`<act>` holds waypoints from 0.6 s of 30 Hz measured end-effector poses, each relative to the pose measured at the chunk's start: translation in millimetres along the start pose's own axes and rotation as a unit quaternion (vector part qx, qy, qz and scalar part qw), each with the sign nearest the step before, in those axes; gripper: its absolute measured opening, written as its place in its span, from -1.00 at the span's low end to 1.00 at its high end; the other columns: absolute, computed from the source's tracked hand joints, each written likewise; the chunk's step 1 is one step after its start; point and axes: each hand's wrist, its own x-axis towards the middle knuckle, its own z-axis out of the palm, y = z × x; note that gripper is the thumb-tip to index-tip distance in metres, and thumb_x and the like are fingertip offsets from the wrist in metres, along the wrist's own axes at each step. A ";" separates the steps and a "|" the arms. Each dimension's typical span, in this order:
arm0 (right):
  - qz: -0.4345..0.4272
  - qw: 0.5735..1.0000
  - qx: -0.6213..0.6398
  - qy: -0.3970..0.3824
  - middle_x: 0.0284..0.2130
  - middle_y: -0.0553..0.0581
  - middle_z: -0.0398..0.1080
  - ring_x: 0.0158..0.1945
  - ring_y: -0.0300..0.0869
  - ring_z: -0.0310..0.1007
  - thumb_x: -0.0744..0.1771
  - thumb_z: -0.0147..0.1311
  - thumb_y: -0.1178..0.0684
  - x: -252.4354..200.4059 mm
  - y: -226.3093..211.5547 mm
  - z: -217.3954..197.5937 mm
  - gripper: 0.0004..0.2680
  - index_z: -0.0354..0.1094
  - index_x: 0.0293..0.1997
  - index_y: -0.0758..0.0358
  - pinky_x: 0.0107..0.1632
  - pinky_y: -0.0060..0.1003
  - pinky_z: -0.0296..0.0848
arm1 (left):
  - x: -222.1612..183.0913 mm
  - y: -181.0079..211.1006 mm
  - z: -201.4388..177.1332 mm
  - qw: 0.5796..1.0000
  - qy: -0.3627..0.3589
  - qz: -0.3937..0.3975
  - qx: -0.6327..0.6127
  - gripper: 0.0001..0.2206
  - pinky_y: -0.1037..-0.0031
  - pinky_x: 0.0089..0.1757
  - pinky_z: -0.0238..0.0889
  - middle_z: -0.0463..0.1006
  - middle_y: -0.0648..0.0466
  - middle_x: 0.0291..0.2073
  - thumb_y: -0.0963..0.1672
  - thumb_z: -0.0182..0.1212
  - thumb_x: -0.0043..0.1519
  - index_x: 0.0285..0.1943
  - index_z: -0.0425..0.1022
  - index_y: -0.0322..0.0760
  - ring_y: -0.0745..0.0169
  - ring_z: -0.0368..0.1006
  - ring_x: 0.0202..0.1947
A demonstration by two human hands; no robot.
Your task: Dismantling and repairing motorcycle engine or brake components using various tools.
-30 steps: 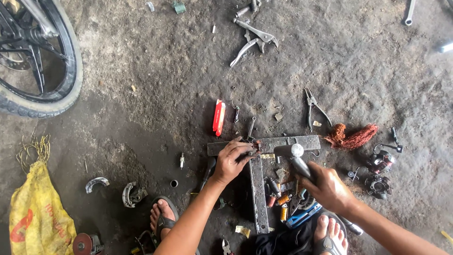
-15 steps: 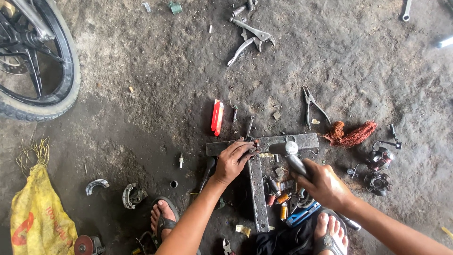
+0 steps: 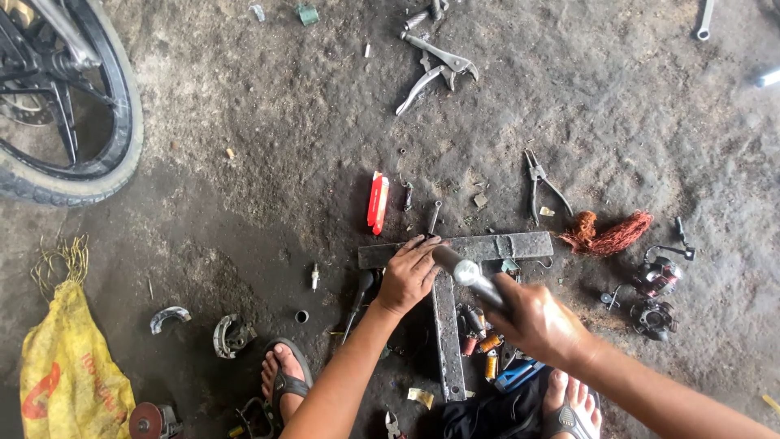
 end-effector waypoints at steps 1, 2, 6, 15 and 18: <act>-0.001 1.000 -0.001 -0.001 -0.59 0.22 0.50 -0.58 -0.03 0.57 0.30 0.12 -0.01 0.7 2.5 3.7 -0.83 0.26 -0.15 0.20 -0.44 -0.07 0.52 | -3.0 -2.1 5.0 1.000 0.001 -0.002 0.001 -0.72 0.12 0.24 0.32 0.61 -0.14 0.09 -0.21 0.18 0.28 0.16 0.52 -0.46 -0.06 0.55 0.13; 0.012 1.000 -0.006 -0.015 -0.58 0.19 0.50 -0.59 -0.04 0.57 0.32 0.09 -0.03 1.4 4.9 7.4 -0.83 0.25 -0.15 0.18 -0.46 -0.10 0.56 | -6.0 -4.0 9.9 1.000 0.006 -0.011 -0.002 -0.72 0.11 0.25 0.32 0.61 -0.13 0.09 -0.20 0.15 0.29 0.16 0.51 -0.45 -0.06 0.55 0.13; 0.048 0.997 -0.044 -0.052 -0.61 0.21 0.47 -0.61 -0.02 0.53 0.35 0.06 -0.04 6.5 -0.7 7.3 -0.84 0.23 -0.15 0.17 -0.48 -0.06 0.51 | -2.5 -0.4 9.4 0.999 0.030 -0.022 -0.016 -0.73 0.11 0.25 0.32 0.62 -0.10 0.08 -0.17 0.12 0.33 0.15 0.53 -0.41 -0.06 0.56 0.15; 0.042 0.998 -0.044 -0.017 -0.65 0.21 0.47 -0.65 0.01 0.50 0.34 0.08 -0.05 7.0 4.5 13.8 -0.81 0.20 -0.13 0.21 -0.50 -0.02 0.47 | -3.3 -0.7 13.5 0.999 0.037 -0.033 -0.012 -0.78 0.15 0.22 0.35 0.64 -0.11 0.05 -0.18 0.18 0.33 0.10 0.58 -0.39 -0.03 0.59 0.10; 0.033 0.997 -0.066 -0.027 -0.62 0.23 0.47 -0.63 0.01 0.48 0.34 0.08 -0.04 14.8 6.5 10.3 -0.81 0.21 -0.11 0.20 -0.50 -0.02 0.48 | 2.5 3.5 6.1 0.998 0.038 -0.042 -0.037 -0.77 0.16 0.18 0.38 0.65 -0.11 0.02 -0.19 0.20 0.30 0.09 0.57 -0.42 -0.04 0.60 0.07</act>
